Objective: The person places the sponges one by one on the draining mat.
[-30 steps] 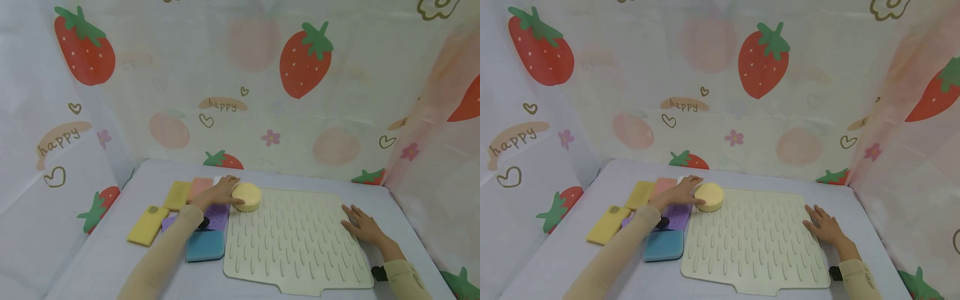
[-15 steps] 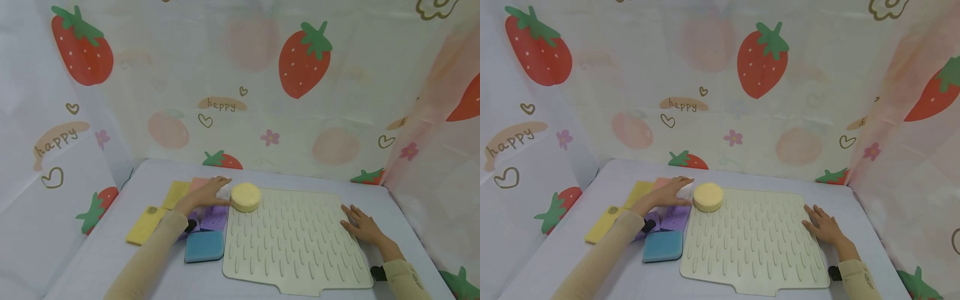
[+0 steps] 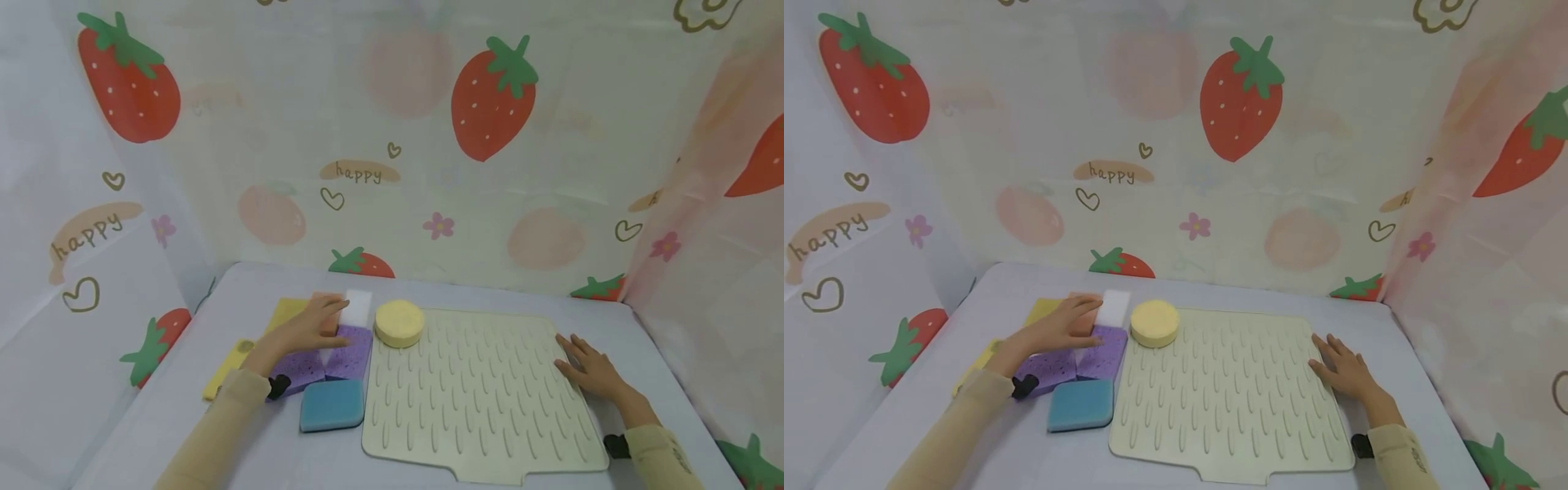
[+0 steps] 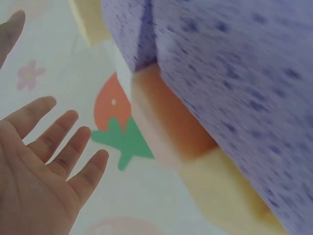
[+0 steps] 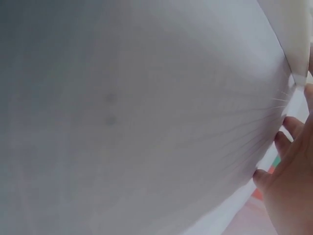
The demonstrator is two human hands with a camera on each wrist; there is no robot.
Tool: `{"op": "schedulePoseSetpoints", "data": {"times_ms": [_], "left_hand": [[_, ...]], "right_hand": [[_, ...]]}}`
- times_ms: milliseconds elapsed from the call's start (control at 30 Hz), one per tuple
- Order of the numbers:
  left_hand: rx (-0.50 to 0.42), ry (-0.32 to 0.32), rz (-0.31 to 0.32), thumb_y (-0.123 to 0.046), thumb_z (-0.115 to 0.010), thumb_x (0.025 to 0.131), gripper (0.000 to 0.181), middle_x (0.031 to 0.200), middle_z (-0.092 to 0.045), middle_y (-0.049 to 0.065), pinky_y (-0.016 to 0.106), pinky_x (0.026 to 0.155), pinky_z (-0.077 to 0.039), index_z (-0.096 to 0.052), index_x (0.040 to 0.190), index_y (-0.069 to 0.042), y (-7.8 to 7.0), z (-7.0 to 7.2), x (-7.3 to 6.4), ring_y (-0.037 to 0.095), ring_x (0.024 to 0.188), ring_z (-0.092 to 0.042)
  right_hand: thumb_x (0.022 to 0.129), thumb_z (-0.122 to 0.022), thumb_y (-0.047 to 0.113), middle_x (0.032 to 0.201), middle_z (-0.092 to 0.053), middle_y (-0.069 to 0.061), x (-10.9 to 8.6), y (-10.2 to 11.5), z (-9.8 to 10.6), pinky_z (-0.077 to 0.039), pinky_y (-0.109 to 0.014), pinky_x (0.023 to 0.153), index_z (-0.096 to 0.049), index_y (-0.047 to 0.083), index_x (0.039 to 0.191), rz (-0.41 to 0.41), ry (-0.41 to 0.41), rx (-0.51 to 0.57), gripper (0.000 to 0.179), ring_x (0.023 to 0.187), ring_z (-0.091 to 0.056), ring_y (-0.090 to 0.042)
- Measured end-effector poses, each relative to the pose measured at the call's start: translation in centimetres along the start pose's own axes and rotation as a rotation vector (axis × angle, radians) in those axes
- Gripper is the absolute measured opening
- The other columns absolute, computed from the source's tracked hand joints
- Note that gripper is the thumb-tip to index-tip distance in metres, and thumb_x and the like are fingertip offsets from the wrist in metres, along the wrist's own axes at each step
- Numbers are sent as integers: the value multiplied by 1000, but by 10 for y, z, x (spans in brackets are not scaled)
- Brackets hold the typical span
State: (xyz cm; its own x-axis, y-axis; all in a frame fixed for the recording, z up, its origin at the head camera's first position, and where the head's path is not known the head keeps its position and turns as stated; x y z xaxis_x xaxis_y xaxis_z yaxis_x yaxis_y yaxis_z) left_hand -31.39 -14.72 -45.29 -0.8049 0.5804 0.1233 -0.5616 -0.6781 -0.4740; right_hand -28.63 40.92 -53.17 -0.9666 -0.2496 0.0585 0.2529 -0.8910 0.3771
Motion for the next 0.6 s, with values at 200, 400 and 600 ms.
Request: {"op": "schedulePoseSetpoints", "data": {"times_ms": [200,400,600], "left_hand": [[-6,-10,91,-48,-68,79,82,145,-33,17,56,104,-27,-36,142,-4,11,4,-21,37,134,-26],[43,-23,110,-48,-67,80,83,145,-33,19,57,103,-29,-33,144,-8,23,9,-40,38,133,-27],[69,-54,124,-51,-66,79,85,143,-33,20,59,101,-29,-34,143,-6,39,15,-62,40,131,-27]], "right_hand": [[92,-53,40,144,-23,-33,-1,-2,-1,-11,-76,91,-28,8,145,-5,4,-4,67,129,-21,-55],[92,-52,39,145,-22,-33,-1,-1,-2,-10,-76,91,-26,8,146,2,1,4,67,129,-20,-54],[92,-52,39,144,-22,-34,0,1,0,-10,-76,91,-28,6,145,0,-1,6,67,129,-20,-54]]}}
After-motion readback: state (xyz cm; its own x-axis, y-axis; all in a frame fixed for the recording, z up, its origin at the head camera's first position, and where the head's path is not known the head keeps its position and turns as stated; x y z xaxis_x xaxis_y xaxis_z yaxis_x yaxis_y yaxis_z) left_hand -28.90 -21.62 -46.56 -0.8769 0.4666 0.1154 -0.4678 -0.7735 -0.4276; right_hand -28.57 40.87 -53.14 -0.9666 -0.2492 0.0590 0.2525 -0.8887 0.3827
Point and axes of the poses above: each hand's wrist, its own x-axis towards the middle knuckle, its own z-axis out of the back of the hand, y = z × x, the point moved 4 cm from there along x, towards the middle knuckle
